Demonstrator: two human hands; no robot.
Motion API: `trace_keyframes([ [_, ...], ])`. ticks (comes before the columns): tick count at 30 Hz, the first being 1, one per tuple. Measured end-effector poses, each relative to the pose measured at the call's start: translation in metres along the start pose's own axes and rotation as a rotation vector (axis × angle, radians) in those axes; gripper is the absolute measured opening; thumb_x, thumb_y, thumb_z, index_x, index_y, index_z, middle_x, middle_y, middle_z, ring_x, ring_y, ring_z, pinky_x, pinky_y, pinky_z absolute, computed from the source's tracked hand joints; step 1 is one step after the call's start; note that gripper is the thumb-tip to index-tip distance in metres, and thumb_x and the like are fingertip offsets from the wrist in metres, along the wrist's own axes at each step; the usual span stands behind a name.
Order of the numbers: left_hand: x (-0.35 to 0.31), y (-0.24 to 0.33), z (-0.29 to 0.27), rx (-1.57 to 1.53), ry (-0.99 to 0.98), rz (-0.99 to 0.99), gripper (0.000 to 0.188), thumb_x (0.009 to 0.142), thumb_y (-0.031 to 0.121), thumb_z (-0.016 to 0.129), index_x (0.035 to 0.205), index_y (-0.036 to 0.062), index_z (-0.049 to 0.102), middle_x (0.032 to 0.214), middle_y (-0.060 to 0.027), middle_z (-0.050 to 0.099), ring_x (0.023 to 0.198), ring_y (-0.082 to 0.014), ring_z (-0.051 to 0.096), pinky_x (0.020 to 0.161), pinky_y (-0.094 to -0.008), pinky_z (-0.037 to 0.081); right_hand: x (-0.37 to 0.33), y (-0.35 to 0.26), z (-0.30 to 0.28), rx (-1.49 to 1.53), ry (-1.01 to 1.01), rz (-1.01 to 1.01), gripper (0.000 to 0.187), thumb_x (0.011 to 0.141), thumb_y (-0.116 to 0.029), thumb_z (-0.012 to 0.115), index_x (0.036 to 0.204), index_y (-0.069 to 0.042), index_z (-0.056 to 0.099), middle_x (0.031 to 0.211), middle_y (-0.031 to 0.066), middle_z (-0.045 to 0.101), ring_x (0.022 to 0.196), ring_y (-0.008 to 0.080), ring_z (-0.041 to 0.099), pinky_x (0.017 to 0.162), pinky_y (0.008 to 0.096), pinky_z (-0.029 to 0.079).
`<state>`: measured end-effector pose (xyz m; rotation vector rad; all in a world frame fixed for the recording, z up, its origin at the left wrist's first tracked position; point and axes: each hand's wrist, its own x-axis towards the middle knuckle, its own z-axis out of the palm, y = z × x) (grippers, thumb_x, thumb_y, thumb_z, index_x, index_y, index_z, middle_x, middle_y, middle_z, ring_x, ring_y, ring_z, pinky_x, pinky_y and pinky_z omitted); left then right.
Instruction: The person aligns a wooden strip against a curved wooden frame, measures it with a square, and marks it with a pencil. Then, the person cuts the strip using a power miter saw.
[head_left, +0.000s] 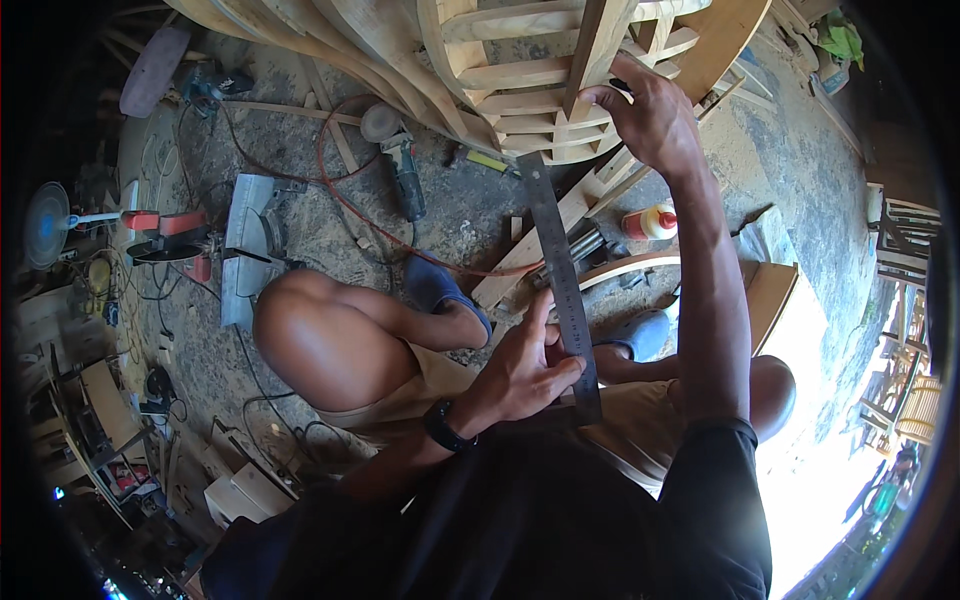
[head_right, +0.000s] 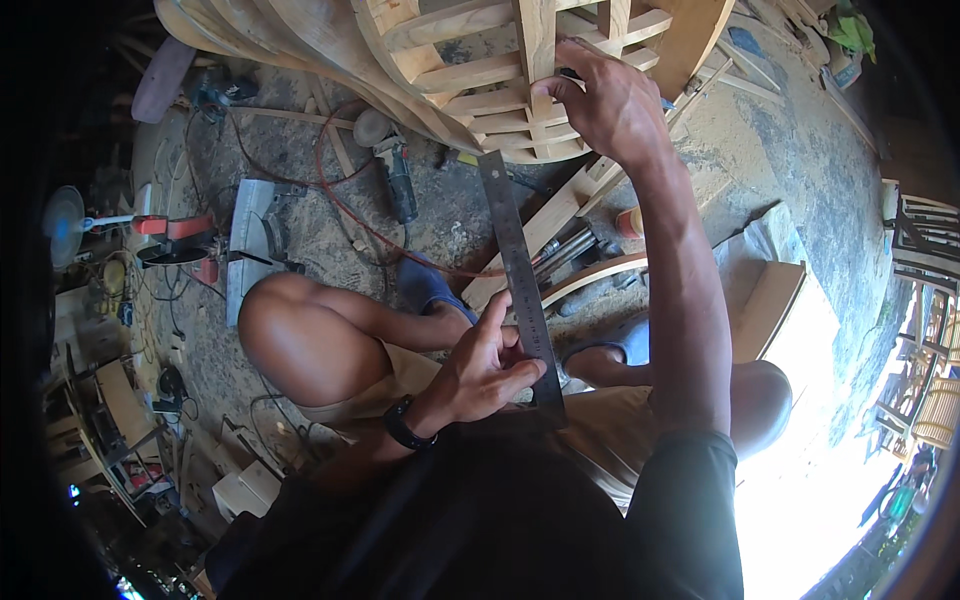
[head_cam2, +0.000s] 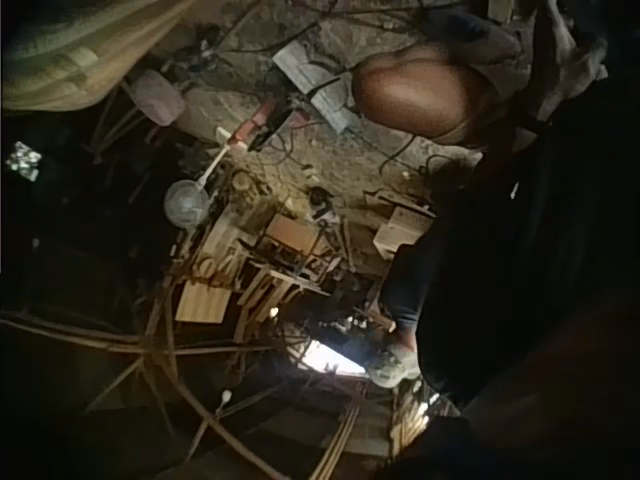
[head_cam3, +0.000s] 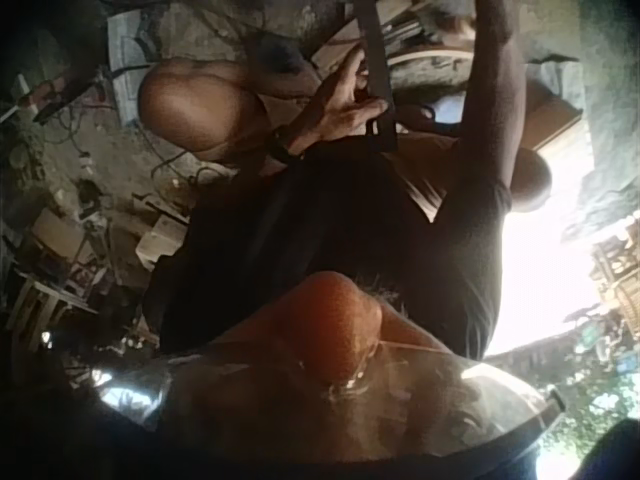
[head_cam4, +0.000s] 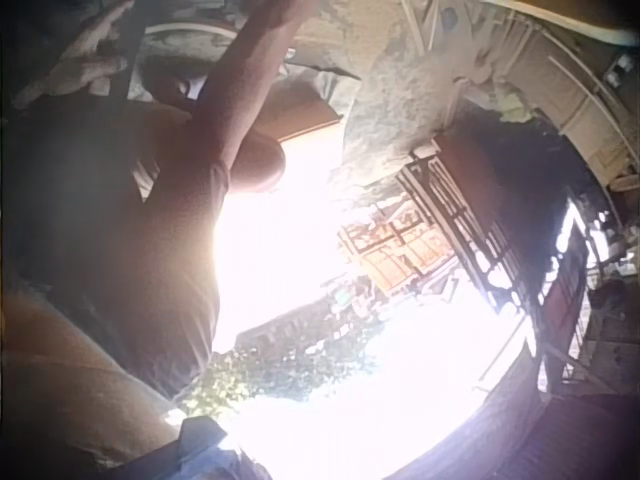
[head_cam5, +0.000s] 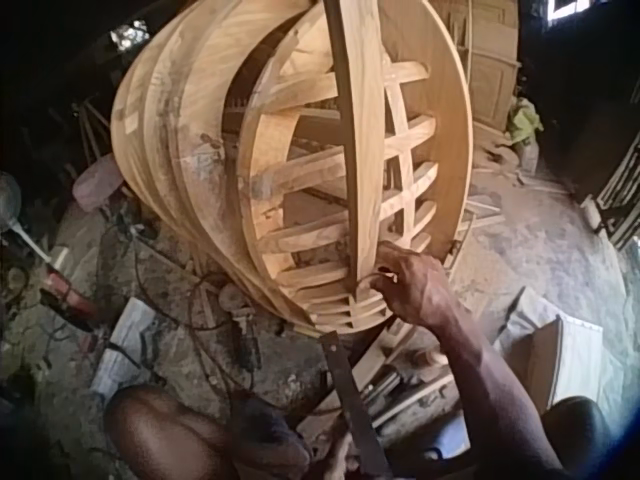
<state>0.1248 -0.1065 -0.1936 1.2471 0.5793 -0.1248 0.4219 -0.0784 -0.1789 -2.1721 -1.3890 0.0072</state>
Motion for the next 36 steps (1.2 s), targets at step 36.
trace_keyframes([
  [36, 0.192, 0.070, -0.102, -0.615, -0.054, 0.483, 0.024, 0.087, 0.004, 0.076, 0.108, -0.0009, 0.065, 0.086, -0.0032, 0.066, 0.066, -0.0077, 0.063, 0.057, -0.0206, 0.055, 0.003, -0.004, -0.004, 0.055, -0.010, 0.013, 0.033, 0.090, -0.036, 0.076, 0.113, -0.012, 0.073, 0.098, 0.0150, 0.074, 0.090, 0.0363, 0.070, 0.079, 0.0426, 0.054],
])
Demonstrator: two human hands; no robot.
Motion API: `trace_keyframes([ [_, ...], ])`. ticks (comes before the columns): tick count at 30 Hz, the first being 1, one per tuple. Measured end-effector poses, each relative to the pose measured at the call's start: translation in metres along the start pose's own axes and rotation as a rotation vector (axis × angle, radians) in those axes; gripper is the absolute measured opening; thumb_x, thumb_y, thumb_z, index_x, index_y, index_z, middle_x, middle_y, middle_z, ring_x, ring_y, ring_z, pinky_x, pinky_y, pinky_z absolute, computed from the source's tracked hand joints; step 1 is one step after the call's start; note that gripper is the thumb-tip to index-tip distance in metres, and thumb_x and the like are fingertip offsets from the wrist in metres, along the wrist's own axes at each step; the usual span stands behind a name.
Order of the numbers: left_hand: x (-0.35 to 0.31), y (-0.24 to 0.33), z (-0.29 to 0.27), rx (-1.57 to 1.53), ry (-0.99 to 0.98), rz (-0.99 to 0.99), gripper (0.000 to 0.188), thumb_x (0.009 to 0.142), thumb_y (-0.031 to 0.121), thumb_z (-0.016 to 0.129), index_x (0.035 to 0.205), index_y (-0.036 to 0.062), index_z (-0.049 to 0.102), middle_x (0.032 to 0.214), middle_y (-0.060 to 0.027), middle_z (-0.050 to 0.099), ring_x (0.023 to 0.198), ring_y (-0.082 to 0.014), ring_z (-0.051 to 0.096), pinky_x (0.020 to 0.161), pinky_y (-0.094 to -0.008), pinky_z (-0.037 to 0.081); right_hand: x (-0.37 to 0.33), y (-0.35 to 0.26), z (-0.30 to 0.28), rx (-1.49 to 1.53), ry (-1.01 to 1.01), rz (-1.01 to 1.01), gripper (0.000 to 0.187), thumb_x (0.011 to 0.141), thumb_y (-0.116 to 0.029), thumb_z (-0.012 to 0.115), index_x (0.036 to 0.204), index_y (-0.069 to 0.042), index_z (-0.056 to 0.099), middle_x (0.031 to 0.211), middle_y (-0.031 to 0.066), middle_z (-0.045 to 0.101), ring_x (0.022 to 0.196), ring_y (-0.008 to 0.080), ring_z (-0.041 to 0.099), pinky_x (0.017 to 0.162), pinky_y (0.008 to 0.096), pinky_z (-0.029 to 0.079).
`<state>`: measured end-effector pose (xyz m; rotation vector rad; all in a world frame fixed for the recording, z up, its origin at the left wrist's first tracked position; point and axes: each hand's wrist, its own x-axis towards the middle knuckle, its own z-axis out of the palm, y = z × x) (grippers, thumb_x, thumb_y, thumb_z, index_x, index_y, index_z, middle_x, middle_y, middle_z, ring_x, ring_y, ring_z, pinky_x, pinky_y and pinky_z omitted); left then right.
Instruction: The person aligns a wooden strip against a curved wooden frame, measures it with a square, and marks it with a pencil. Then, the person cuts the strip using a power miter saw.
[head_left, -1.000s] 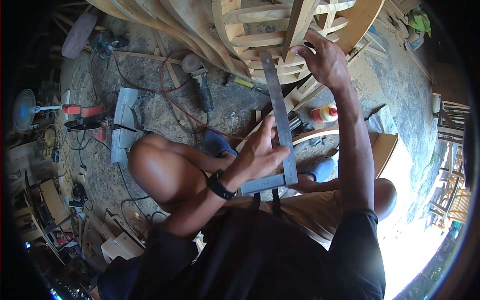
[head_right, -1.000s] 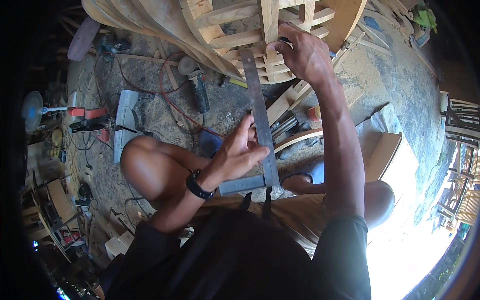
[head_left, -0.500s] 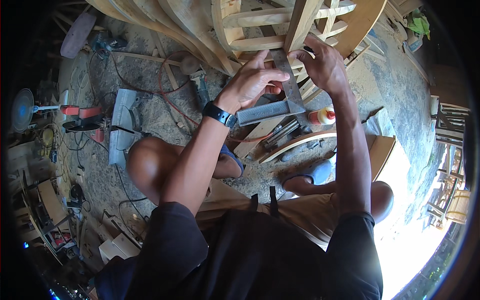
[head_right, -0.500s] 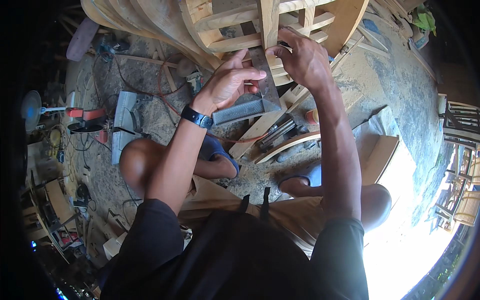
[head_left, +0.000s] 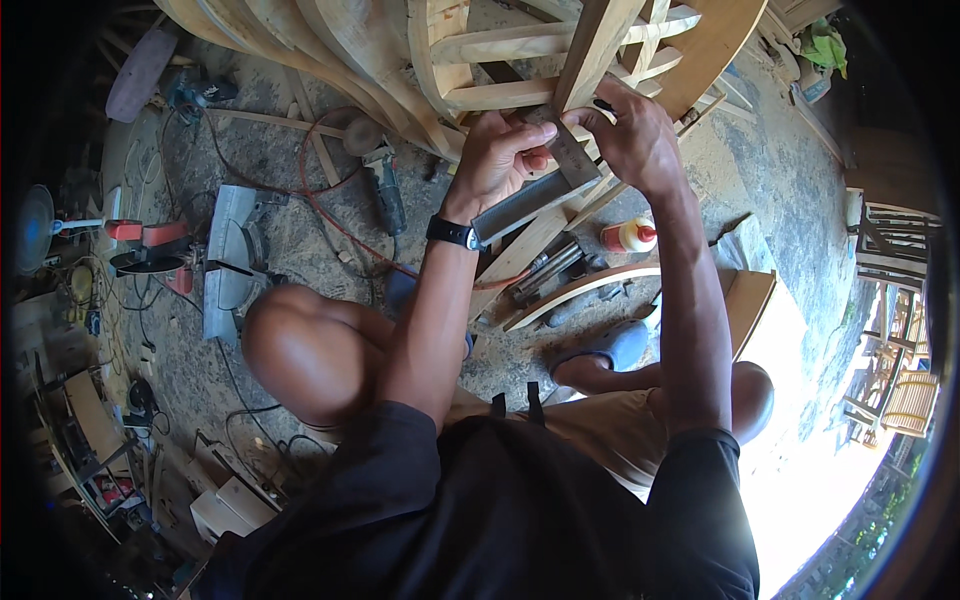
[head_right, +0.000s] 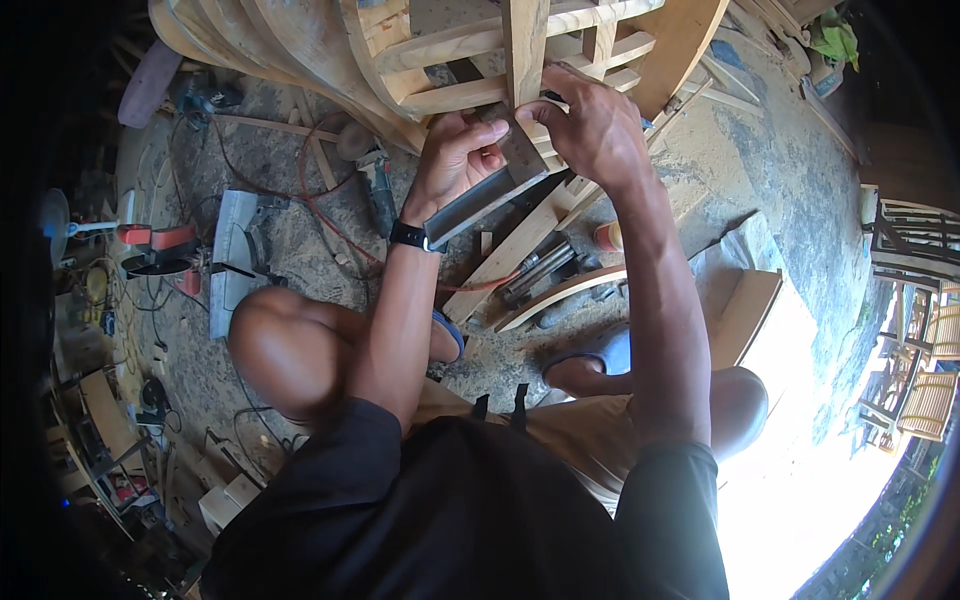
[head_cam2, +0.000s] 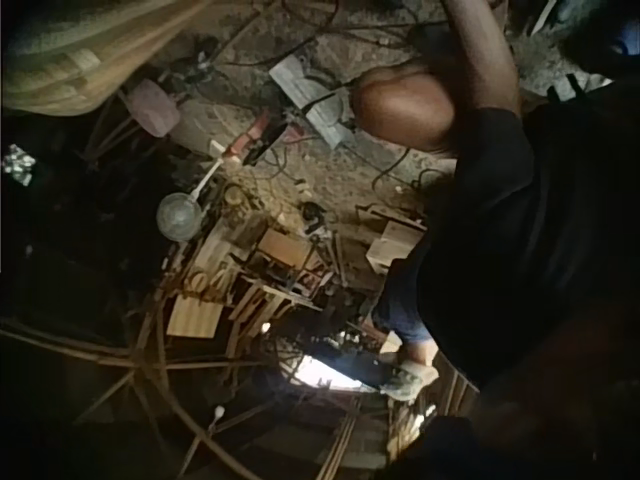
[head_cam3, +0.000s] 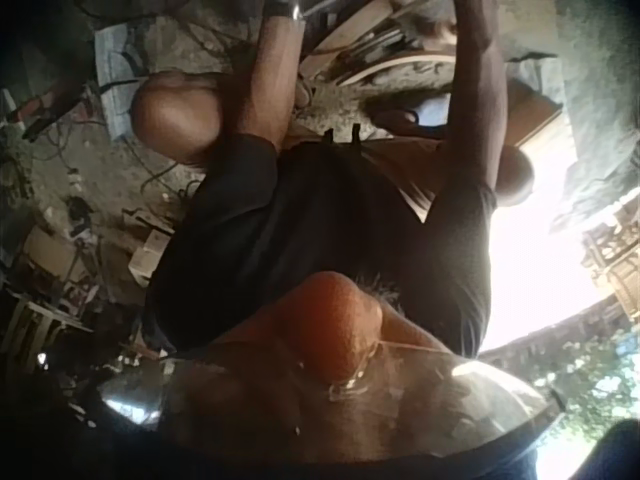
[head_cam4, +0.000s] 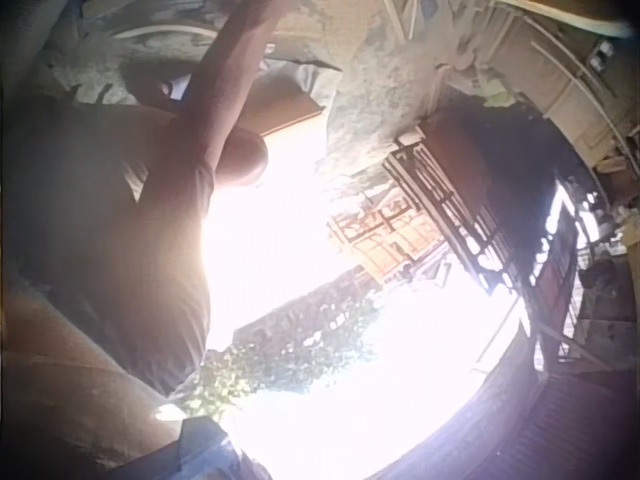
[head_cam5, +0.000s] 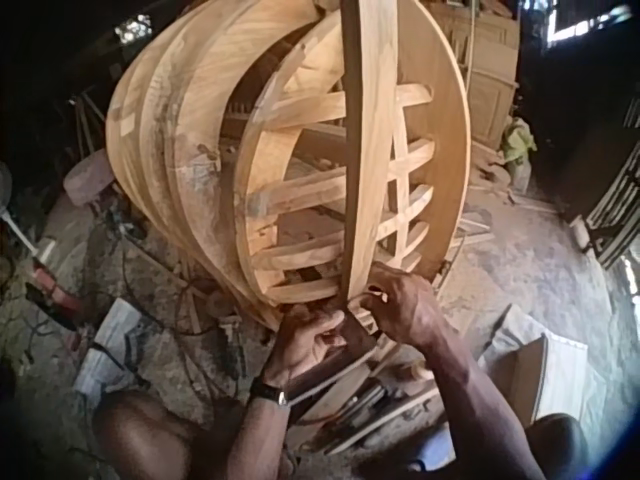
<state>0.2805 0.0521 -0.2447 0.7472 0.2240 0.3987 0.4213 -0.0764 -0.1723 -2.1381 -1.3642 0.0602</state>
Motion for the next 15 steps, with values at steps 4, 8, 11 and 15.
trace_keyframes([
  [4, 0.002, -0.005, -0.005, -0.041, 0.035, -0.012, 0.015, 0.087, 0.005, 0.076, 0.098, -0.0022, 0.069, 0.083, -0.0052, 0.068, 0.067, -0.0091, 0.065, 0.058, -0.0215, 0.057, 0.000, 0.002, 0.002, 0.018, -0.005, -0.014, 0.029, 0.089, -0.030, 0.077, 0.110, -0.011, 0.073, 0.097, 0.0136, 0.075, 0.087, 0.0351, 0.071, 0.077, 0.0423, 0.054],
  [8, 0.002, -0.009, -0.011, -0.003, 0.051, 0.007, 0.013, 0.087, 0.004, 0.076, 0.096, -0.0028, 0.070, 0.083, -0.0069, 0.069, 0.069, -0.0112, 0.068, 0.059, -0.0226, 0.059, 0.000, 0.005, 0.003, 0.114, -0.002, -0.034, 0.033, 0.089, -0.031, 0.075, 0.118, -0.016, 0.070, 0.096, 0.0156, 0.073, 0.094, 0.0409, 0.068, 0.079, 0.0471, 0.053],
  [11, -0.002, -0.011, 0.004, -0.028, 0.117, 0.085, 0.018, 0.087, 0.004, 0.076, 0.103, 0.0005, 0.067, 0.086, -0.0057, 0.069, 0.069, -0.0118, 0.069, 0.060, -0.0227, 0.060, -0.001, 0.003, 0.002, 0.102, -0.019, 0.007, 0.032, 0.088, -0.030, 0.076, 0.118, -0.017, 0.070, 0.097, 0.0151, 0.073, 0.094, 0.0405, 0.068, 0.080, 0.0462, 0.054],
  [15, -0.009, -0.015, 0.017, -0.027, 0.230, 0.198, 0.024, 0.088, 0.005, 0.077, 0.107, 0.0068, 0.062, 0.088, -0.0024, 0.066, 0.068, -0.0115, 0.068, 0.062, -0.0218, 0.059, 0.000, 0.004, 0.001, 0.104, -0.025, -0.007, 0.032, 0.088, -0.030, 0.076, 0.117, -0.017, 0.070, 0.098, 0.0147, 0.073, 0.094, 0.0401, 0.068, 0.080, 0.0458, 0.054],
])
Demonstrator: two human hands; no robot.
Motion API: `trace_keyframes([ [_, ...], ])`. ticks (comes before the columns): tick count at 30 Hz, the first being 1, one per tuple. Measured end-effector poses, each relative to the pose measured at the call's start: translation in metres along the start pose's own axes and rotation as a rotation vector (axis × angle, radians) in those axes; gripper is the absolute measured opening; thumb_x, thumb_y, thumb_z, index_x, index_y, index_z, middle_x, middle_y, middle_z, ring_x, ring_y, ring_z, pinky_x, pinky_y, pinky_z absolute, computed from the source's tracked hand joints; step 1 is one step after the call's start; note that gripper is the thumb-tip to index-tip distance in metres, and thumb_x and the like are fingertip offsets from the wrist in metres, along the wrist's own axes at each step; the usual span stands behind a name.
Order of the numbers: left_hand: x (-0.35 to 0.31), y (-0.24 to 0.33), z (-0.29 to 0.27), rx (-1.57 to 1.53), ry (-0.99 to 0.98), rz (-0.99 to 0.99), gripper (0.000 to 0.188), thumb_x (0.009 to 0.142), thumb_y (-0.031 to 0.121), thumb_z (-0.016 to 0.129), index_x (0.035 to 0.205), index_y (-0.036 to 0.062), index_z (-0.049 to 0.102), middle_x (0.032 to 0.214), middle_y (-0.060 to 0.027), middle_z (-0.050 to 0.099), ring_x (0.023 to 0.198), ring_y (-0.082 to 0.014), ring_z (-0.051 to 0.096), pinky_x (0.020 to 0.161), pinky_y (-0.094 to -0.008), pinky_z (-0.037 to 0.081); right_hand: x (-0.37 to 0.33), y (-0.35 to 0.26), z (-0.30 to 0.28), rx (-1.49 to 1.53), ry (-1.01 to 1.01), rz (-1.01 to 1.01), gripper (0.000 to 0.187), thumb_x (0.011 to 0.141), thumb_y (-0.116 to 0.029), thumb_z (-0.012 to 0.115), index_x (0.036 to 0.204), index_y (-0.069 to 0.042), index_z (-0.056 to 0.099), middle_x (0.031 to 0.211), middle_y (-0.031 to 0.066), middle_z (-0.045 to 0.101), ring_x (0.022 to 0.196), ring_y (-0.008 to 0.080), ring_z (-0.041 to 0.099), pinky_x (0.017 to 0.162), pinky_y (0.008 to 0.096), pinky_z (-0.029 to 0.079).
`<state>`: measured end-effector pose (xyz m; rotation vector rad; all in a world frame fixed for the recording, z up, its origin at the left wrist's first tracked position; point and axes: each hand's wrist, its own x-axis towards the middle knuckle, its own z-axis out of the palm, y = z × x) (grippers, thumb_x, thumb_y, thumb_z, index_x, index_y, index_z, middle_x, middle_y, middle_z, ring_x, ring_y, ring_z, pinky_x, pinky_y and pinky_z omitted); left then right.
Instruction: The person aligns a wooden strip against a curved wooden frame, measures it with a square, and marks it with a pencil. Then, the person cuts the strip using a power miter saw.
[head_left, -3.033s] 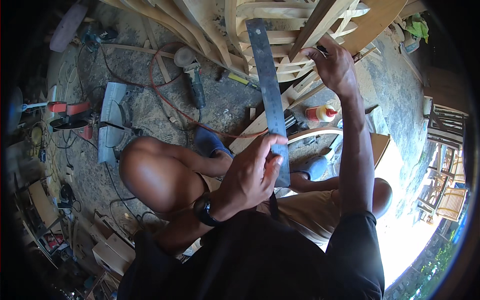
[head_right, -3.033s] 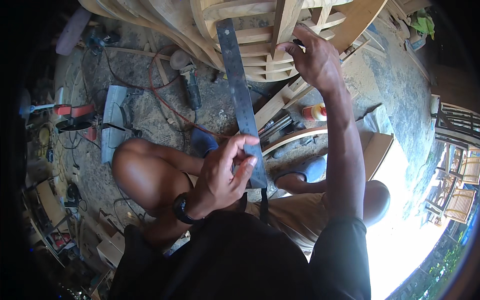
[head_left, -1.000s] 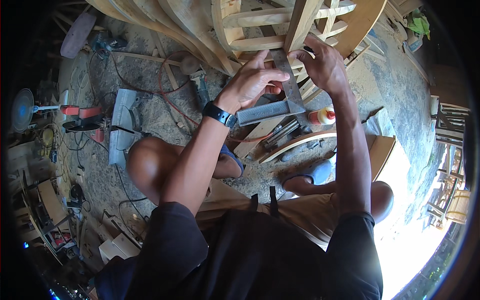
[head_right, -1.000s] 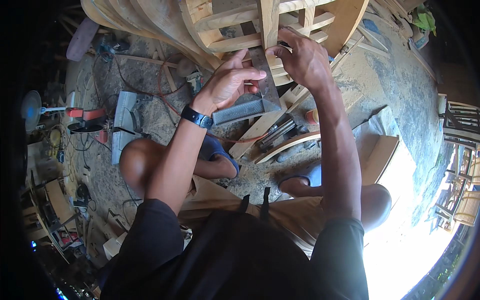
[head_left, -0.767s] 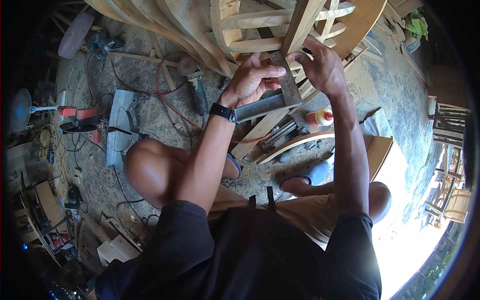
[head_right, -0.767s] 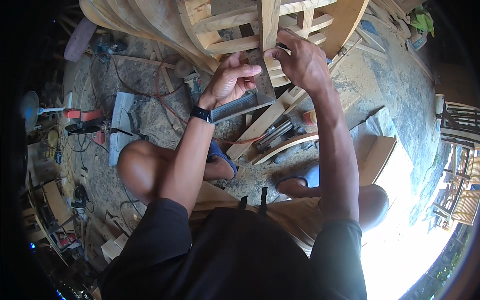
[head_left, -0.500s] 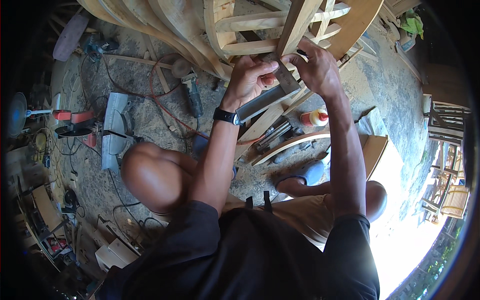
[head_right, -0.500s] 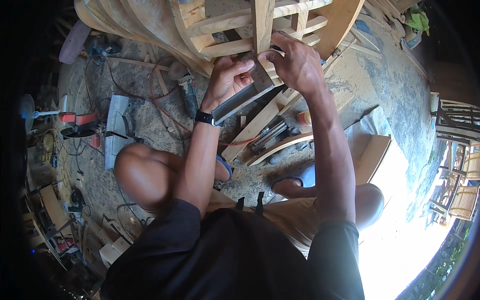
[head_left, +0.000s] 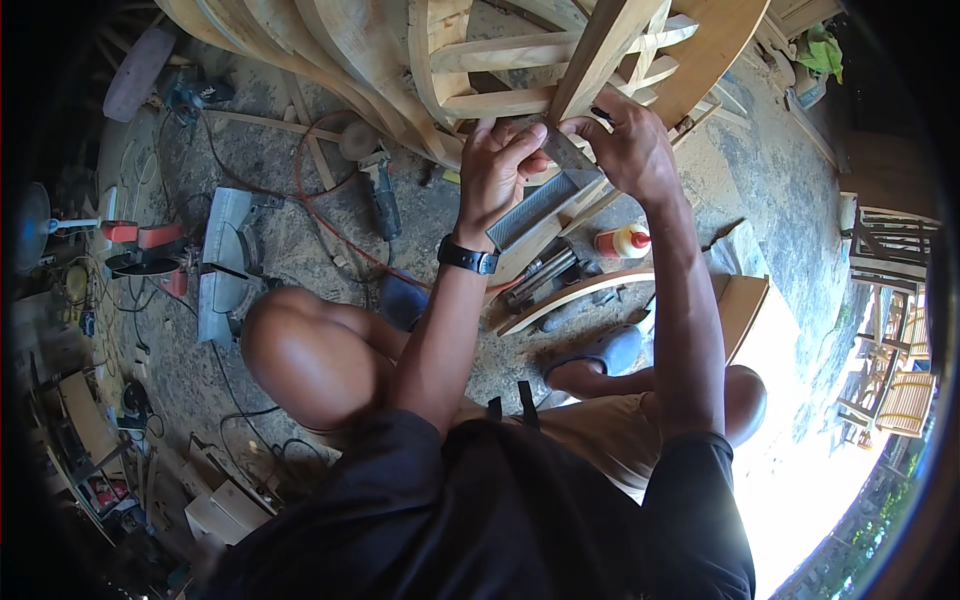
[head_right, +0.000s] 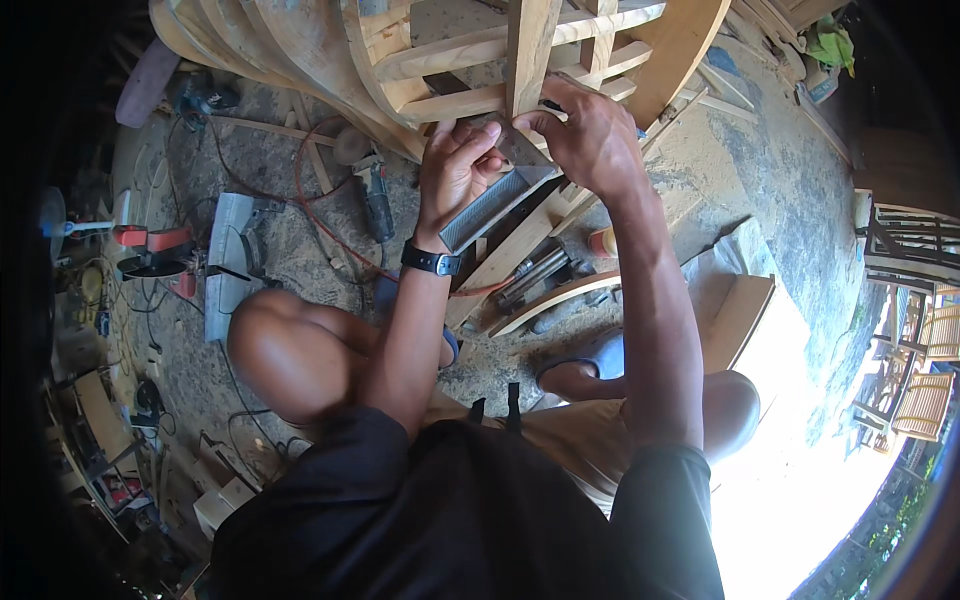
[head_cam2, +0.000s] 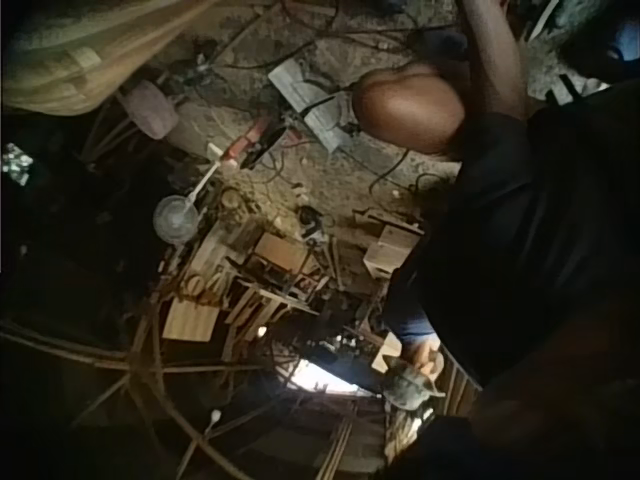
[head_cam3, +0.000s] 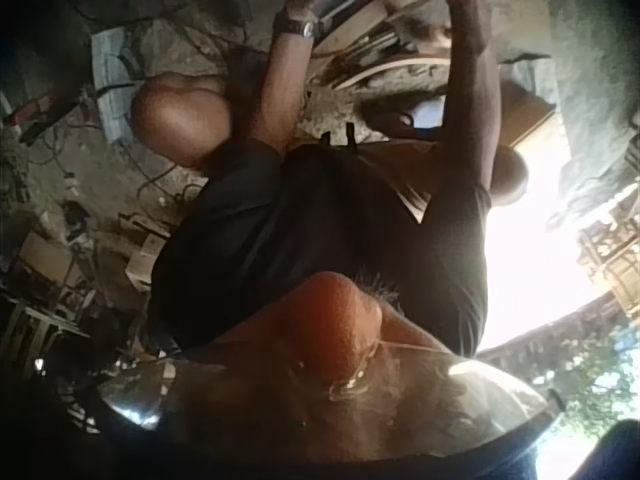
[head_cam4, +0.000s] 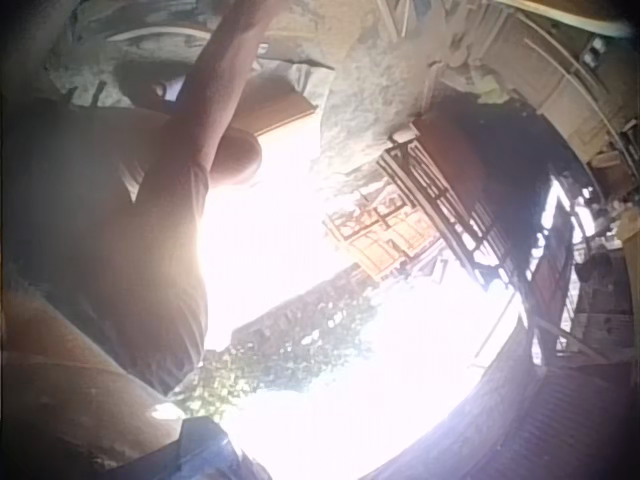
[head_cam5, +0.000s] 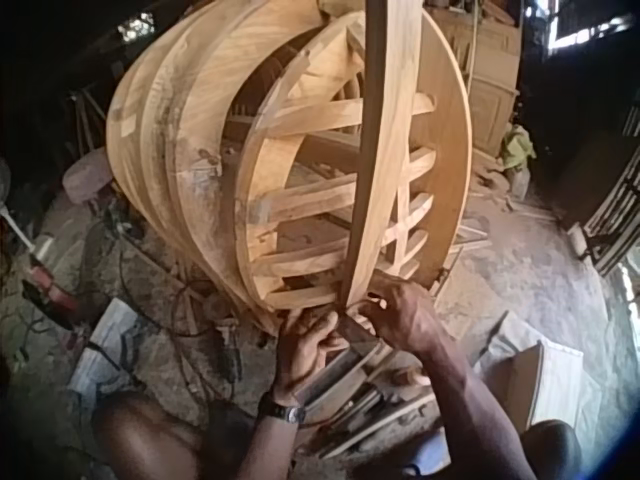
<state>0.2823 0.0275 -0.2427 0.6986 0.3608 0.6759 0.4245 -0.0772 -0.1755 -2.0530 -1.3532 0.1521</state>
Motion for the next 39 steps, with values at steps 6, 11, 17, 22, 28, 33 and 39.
trace_keyframes([
  [6, 0.006, -0.002, -0.009, 0.108, 0.045, 0.021, 0.013, 0.090, 0.003, 0.073, 0.099, 0.0050, 0.065, 0.080, 0.0014, 0.063, 0.064, -0.0085, 0.064, 0.059, -0.0196, 0.054, 0.001, -0.003, -0.001, 0.007, 0.003, -0.004, 0.031, 0.088, -0.030, 0.076, 0.116, -0.016, 0.071, 0.098, 0.0145, 0.073, 0.093, 0.0399, 0.067, 0.079, 0.0461, 0.053],
  [11, 0.009, 0.006, -0.009, 0.208, 0.034, 0.027, 0.013, 0.087, 0.006, 0.076, 0.095, 0.0051, 0.066, 0.076, 0.0001, 0.064, 0.060, -0.0075, 0.061, 0.057, -0.0208, 0.052, 0.001, 0.000, -0.001, -0.005, -0.018, 0.024, 0.031, 0.089, -0.032, 0.075, 0.114, -0.016, 0.071, 0.099, 0.0150, 0.073, 0.095, 0.0409, 0.067, 0.081, 0.0474, 0.053],
  [17, -0.004, 0.016, -0.040, 0.231, -0.003, -0.052, 0.023, 0.084, 0.007, 0.076, 0.104, 0.0062, 0.064, 0.079, 0.0006, 0.067, 0.058, -0.0045, 0.057, 0.049, -0.0187, 0.044, 0.000, 0.000, 0.000, -0.078, 0.077, -0.057, 0.033, 0.088, -0.036, 0.078, 0.104, -0.008, 0.071, 0.084, 0.0176, 0.069, 0.079, 0.0403, 0.065, 0.071, 0.0456, 0.051],
  [22, -0.007, 0.021, -0.030, 0.318, 0.003, -0.034, 0.020, 0.087, 0.010, 0.076, 0.102, 0.0071, 0.063, 0.085, 0.0002, 0.069, 0.062, -0.0015, 0.057, 0.051, -0.0156, 0.044, 0.001, 0.004, 0.002, -0.063, 0.071, -0.074, 0.034, 0.088, -0.035, 0.078, 0.111, -0.011, 0.072, 0.093, 0.0151, 0.073, 0.087, 0.0390, 0.068, 0.076, 0.0443, 0.054],
  [28, 0.006, 0.019, -0.033, 0.311, -0.065, -0.054, 0.021, 0.085, 0.010, 0.080, 0.097, 0.0065, 0.063, 0.083, -0.0011, 0.068, 0.065, -0.0041, 0.059, 0.060, -0.0177, 0.050, 0.003, 0.003, 0.004, -0.075, 0.031, -0.011, 0.030, 0.089, -0.028, 0.077, 0.114, -0.014, 0.073, 0.097, 0.0133, 0.075, 0.090, 0.0366, 0.070, 0.080, 0.0439, 0.054],
  [33, 0.014, 0.012, -0.018, 0.332, -0.083, -0.099, 0.032, 0.089, 0.006, 0.078, 0.118, 0.0021, 0.064, 0.082, 0.0037, 0.060, 0.065, -0.0014, 0.055, 0.058, -0.0165, 0.047, 0.003, 0.005, 0.002, -0.053, -0.008, 0.023, 0.031, 0.089, -0.032, 0.074, 0.113, -0.012, 0.070, 0.098, 0.0180, 0.073, 0.096, 0.0422, 0.067, 0.083, 0.0487, 0.053],
  [39, 0.014, 0.001, -0.019, 0.179, -0.055, -0.009, 0.038, 0.089, 0.014, 0.081, 0.123, 0.0067, 0.065, 0.095, 0.0021, 0.068, 0.071, -0.0038, 0.062, 0.064, -0.0189, 0.056, 0.002, 0.002, 0.001, -0.048, 0.002, 0.017, 0.031, 0.088, -0.032, 0.075, 0.114, -0.015, 0.071, 0.100, 0.0167, 0.073, 0.097, 0.0408, 0.068, 0.083, 0.0475, 0.053],
])
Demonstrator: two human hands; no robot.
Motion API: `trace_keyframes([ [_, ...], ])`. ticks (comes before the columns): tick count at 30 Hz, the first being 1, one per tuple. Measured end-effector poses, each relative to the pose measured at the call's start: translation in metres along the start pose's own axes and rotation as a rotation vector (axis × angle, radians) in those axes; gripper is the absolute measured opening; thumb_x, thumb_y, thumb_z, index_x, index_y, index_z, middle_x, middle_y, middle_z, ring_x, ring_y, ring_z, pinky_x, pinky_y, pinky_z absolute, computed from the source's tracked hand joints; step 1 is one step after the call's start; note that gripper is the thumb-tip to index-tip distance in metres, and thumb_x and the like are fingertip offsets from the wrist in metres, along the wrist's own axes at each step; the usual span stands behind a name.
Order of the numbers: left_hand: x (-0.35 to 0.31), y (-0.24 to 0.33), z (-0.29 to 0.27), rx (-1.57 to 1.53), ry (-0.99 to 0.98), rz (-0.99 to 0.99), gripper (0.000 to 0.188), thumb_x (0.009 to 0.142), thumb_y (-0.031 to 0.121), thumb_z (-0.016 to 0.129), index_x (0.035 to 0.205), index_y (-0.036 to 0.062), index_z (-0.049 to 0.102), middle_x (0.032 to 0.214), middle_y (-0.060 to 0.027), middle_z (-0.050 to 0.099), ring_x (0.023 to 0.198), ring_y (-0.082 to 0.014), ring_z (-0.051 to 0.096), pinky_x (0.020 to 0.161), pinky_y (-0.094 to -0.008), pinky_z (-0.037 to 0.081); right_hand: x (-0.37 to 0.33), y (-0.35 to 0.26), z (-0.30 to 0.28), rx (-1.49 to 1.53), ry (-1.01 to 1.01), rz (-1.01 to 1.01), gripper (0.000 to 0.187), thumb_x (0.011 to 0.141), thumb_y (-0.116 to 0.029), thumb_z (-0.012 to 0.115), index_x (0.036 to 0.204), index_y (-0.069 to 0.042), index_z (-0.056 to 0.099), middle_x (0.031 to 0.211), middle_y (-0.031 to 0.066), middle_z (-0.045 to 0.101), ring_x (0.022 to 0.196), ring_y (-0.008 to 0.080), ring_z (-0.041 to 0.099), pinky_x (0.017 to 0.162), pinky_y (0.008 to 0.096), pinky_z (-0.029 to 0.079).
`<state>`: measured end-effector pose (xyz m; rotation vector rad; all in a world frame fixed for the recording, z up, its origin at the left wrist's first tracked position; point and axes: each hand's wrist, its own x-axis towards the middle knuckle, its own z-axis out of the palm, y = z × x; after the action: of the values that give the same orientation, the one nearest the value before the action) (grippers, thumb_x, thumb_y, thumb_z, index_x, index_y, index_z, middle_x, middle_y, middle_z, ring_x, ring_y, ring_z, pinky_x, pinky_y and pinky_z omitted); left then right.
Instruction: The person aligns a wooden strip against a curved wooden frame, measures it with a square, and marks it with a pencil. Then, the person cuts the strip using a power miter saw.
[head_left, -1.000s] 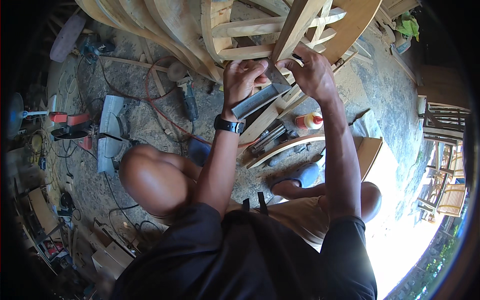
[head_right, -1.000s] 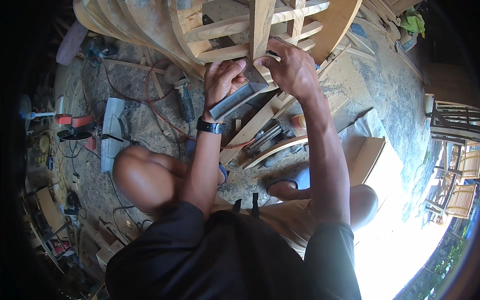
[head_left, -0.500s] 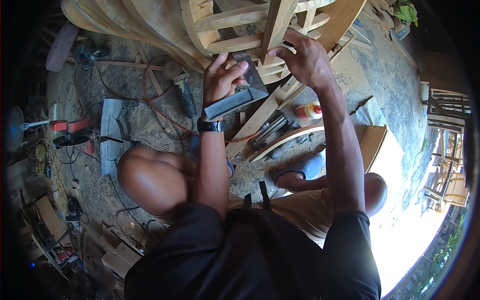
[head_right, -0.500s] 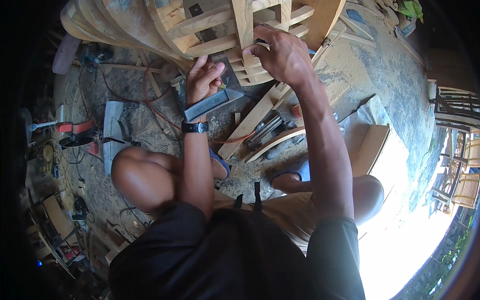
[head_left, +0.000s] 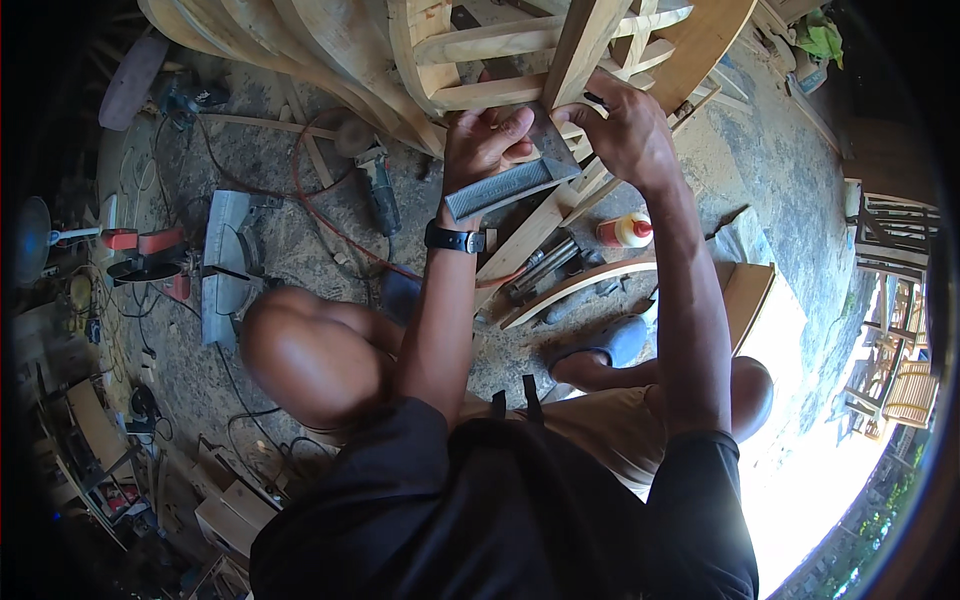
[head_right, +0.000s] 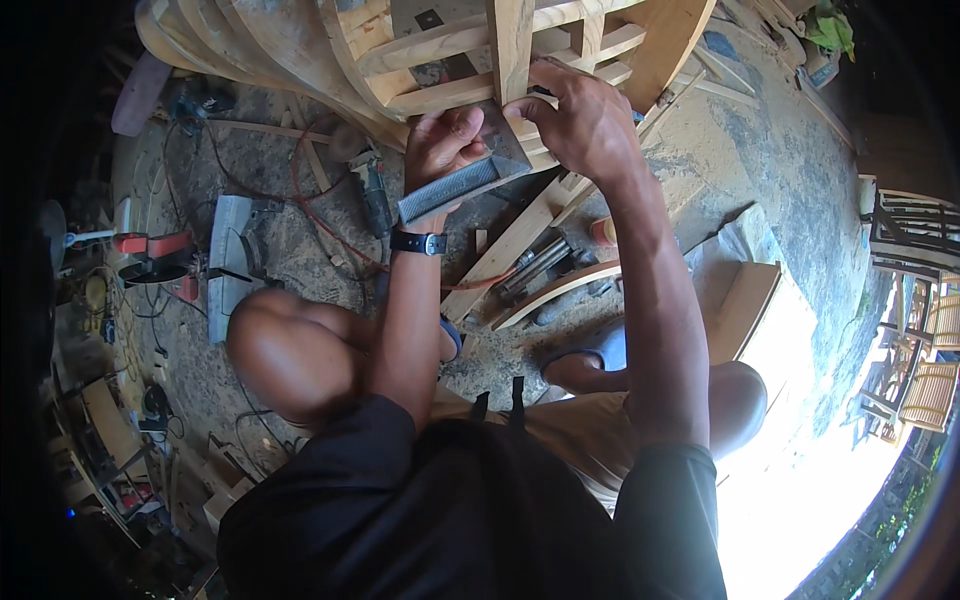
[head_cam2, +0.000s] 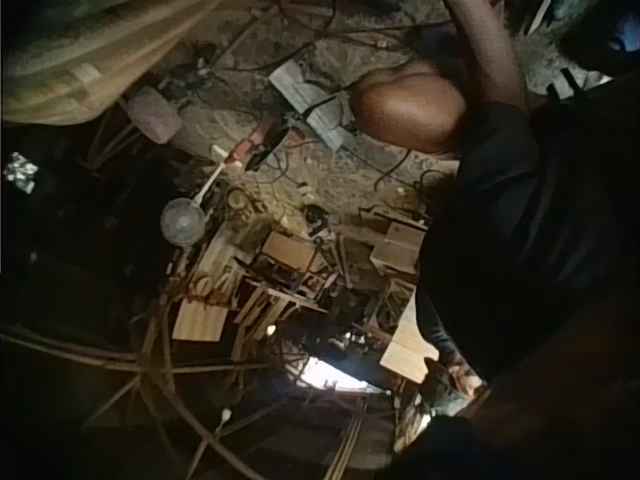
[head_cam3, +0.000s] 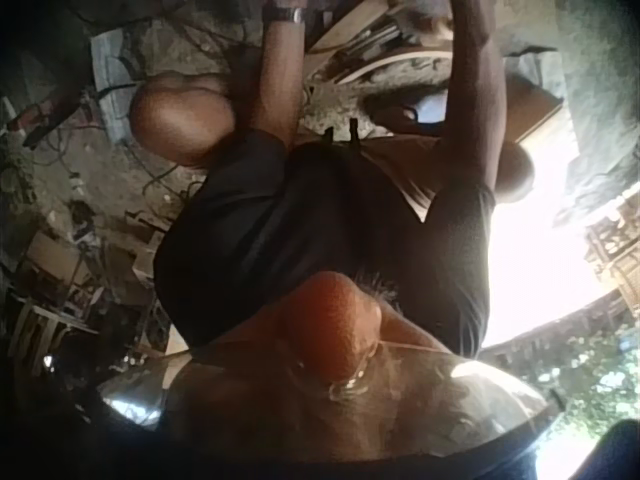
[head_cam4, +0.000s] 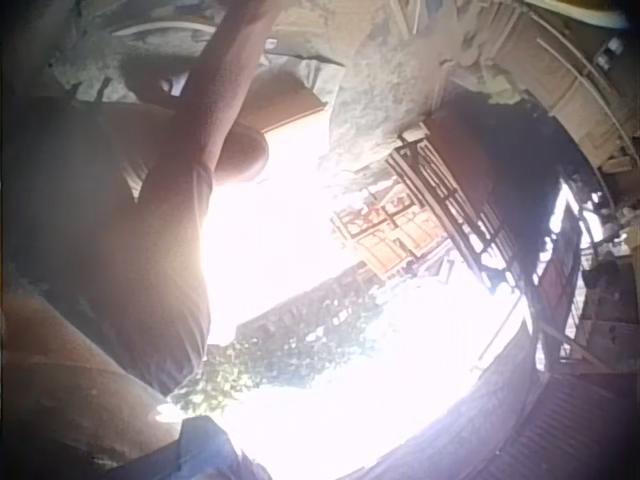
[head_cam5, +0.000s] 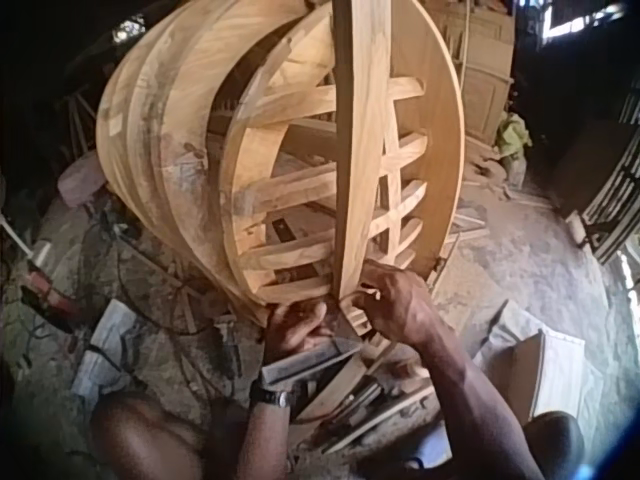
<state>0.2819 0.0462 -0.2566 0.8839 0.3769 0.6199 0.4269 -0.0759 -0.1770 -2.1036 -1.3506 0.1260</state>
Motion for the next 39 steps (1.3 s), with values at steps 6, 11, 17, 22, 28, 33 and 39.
trace_keyframes([
  [6, 0.006, -0.019, -0.002, -0.187, 0.030, 0.068, 0.037, 0.091, 0.016, 0.080, 0.124, 0.0084, 0.065, 0.097, 0.0028, 0.067, 0.074, -0.0051, 0.061, 0.066, -0.0216, 0.056, 0.000, -0.002, 0.000, 0.031, -0.003, -0.009, 0.032, 0.088, -0.031, 0.076, 0.115, -0.016, 0.071, 0.100, 0.0157, 0.073, 0.097, 0.0397, 0.068, 0.082, 0.0469, 0.054],
  [11, 0.005, -0.032, -0.011, -0.149, 0.039, 0.081, 0.030, 0.097, 0.017, 0.073, 0.123, 0.0061, 0.065, 0.098, 0.0011, 0.068, 0.079, -0.0071, 0.063, 0.071, -0.0229, 0.055, 0.000, -0.002, -0.002, 0.019, -0.015, -0.022, 0.031, 0.088, -0.031, 0.076, 0.114, -0.015, 0.071, 0.099, 0.0150, 0.073, 0.096, 0.0398, 0.068, 0.081, 0.0464, 0.053],
  [17, 0.003, -0.029, 0.003, -0.238, -0.069, 0.206, 0.033, 0.095, 0.016, 0.073, 0.122, -0.0004, 0.063, 0.107, -0.0051, 0.071, 0.097, -0.0132, 0.068, 0.087, -0.0288, 0.056, 0.000, -0.005, -0.003, 0.037, -0.017, -0.013, 0.032, 0.088, -0.029, 0.076, 0.116, -0.016, 0.071, 0.100, 0.0145, 0.074, 0.095, 0.0396, 0.068, 0.081, 0.0452, 0.054],
  [22, 0.005, -0.036, 0.004, -0.191, -0.026, 0.253, 0.040, 0.093, 0.012, 0.073, 0.127, -0.0024, 0.059, 0.114, -0.0077, 0.070, 0.106, -0.0145, 0.067, 0.094, -0.0305, 0.054, -0.001, -0.004, -0.003, 0.049, -0.011, -0.009, 0.032, 0.088, -0.027, 0.076, 0.118, -0.017, 0.071, 0.102, 0.0145, 0.074, 0.096, 0.0397, 0.068, 0.081, 0.0451, 0.054],
  [28, -0.002, -0.045, 0.014, 0.053, 0.022, 0.391, 0.041, 0.094, 0.010, 0.073, 0.131, -0.0015, 0.058, 0.119, -0.0090, 0.069, 0.109, -0.0141, 0.065, 0.095, -0.0276, 0.052, 0.000, -0.002, 0.000, 0.039, -0.006, -0.020, 0.032, 0.088, -0.026, 0.076, 0.117, -0.017, 0.071, 0.101, 0.0154, 0.074, 0.095, 0.0402, 0.068, 0.080, 0.0452, 0.054],
  [33, -0.006, -0.045, 0.022, 0.386, 0.127, 0.415, 0.049, 0.096, 0.019, 0.073, 0.135, -0.0052, 0.055, 0.116, -0.0105, 0.070, 0.107, -0.0172, 0.064, 0.095, -0.0301, 0.050, 0.000, -0.003, -0.001, 0.050, 0.026, -0.060, 0.033, 0.087, -0.027, 0.077, 0.116, -0.015, 0.071, 0.099, 0.0162, 0.073, 0.094, 0.0407, 0.068, 0.079, 0.0461, 0.054],
  [39, -0.017, -0.062, 0.047, 0.551, 0.344, 0.403, 0.066, 0.101, 0.032, 0.068, 0.144, -0.0119, 0.043, 0.124, -0.0194, 0.065, 0.109, -0.0230, 0.063, 0.099, -0.0368, 0.048, -0.001, -0.004, -0.002, 0.031, 0.003, -0.021, 0.033, 0.086, -0.027, 0.078, 0.115, -0.014, 0.070, 0.097, 0.0179, 0.073, 0.092, 0.0416, 0.067, 0.077, 0.0469, 0.054],
])
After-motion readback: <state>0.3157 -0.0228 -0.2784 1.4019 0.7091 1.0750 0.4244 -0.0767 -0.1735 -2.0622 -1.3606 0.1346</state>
